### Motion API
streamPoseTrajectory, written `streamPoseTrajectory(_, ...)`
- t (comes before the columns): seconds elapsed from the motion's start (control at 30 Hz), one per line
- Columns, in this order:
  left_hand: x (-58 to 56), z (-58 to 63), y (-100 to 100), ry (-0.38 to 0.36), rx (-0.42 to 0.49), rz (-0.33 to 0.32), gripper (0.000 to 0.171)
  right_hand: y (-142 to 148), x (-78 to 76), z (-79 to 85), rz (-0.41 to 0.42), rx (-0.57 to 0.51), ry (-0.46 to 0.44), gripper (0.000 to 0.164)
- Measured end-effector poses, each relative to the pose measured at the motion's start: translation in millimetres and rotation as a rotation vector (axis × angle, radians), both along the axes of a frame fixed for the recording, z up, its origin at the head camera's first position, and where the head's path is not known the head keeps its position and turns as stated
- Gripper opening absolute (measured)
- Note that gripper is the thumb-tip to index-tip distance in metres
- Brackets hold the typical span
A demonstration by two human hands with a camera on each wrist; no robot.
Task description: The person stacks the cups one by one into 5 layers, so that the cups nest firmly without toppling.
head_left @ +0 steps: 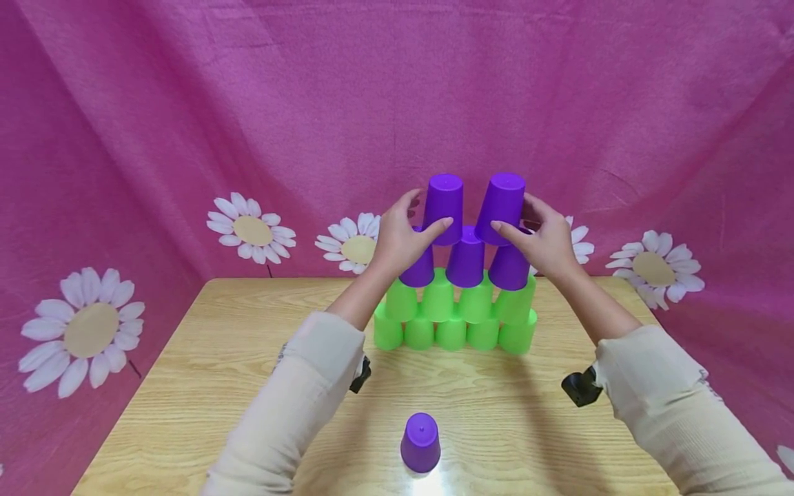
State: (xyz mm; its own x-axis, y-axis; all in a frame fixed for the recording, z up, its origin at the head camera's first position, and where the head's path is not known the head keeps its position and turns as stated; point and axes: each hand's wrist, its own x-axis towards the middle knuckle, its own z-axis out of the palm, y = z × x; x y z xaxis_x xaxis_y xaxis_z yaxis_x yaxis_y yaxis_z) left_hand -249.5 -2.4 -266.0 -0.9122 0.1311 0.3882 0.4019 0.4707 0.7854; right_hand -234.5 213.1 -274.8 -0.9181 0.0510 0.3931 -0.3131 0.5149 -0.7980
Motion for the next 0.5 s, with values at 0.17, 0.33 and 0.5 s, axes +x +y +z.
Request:
streamPoseTrajectory(0.17,7.8,-11.1,-5,0.035,0.028,0.046,0.069,0,0.0,-1.3,-0.002,-0.009,-0.005,0.060)
streamPoseTrajectory(0.33,17.9,-27.3,-10,0.102,0.097,0.069,0.063,0,0.3,-2.1,0.006,-0.030,-0.008,0.058)
streamPoseTrajectory(0.5,32.0,-48.0,-14,0.132,0.154,0.053,0.058,0,1.0,-2.1,-0.002,-0.020,-0.008,0.056)
